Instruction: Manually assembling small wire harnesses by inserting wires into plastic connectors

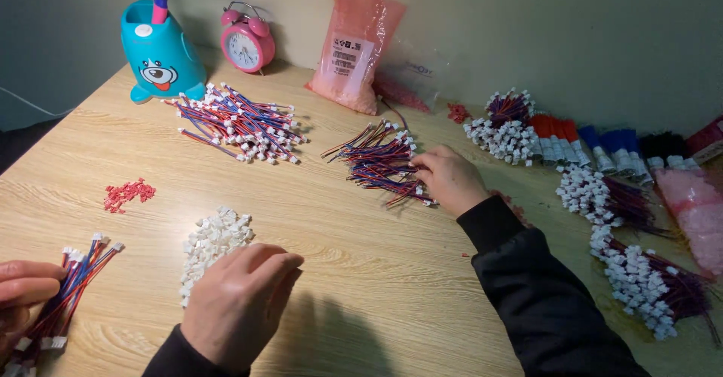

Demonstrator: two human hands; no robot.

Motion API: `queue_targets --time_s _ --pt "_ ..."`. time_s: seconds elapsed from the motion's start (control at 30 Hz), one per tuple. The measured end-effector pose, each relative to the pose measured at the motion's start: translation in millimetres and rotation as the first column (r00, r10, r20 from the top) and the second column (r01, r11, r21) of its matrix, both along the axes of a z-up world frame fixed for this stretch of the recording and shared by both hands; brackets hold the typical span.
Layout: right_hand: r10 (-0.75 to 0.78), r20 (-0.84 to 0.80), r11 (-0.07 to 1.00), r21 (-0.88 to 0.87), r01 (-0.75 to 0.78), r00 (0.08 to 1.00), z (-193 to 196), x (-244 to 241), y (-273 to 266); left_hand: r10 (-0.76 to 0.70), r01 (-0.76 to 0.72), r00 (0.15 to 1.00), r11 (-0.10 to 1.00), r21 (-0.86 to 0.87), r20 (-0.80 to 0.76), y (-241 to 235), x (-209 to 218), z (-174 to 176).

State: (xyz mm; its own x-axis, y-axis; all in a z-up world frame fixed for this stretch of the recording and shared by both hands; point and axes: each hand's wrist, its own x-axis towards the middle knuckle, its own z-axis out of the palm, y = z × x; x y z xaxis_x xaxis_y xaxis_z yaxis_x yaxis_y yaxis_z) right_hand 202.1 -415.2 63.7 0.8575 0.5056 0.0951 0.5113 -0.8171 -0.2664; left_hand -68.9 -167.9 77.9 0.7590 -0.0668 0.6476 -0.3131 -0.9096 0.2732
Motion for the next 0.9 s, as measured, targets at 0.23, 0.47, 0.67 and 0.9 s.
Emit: queue_targets --time_s 0.23,0.47,0.67,0.9 --pt "-0.053 -0.084 0.998 -0.032 0.050 0.995 10.6 -16.4 6.4 -0.137 0.137 0.990 0.991 0.004 0.022 -16.4 13.6 -16.7" --pt "0.105 -0.025 0.994 0.012 -0.105 0.994 25.6 -43.5 23.6 -0.166 0.165 0.986 0.986 -0.035 -0.007 -19.0 19.5 -23.9" --pt "0.231 0.228 0.969 0.028 -0.244 0.946 -29.4 -37.0 63.1 -0.164 0.164 0.986 0.986 -0.025 -0.017 -29.3 20.7 -35.7" --pt "0.366 0.307 0.910 0.078 -0.406 0.879 -39.3 -89.0 61.4 -0.180 0.185 0.982 0.978 -0.094 0.062 -25.5 -0.6 -34.2"
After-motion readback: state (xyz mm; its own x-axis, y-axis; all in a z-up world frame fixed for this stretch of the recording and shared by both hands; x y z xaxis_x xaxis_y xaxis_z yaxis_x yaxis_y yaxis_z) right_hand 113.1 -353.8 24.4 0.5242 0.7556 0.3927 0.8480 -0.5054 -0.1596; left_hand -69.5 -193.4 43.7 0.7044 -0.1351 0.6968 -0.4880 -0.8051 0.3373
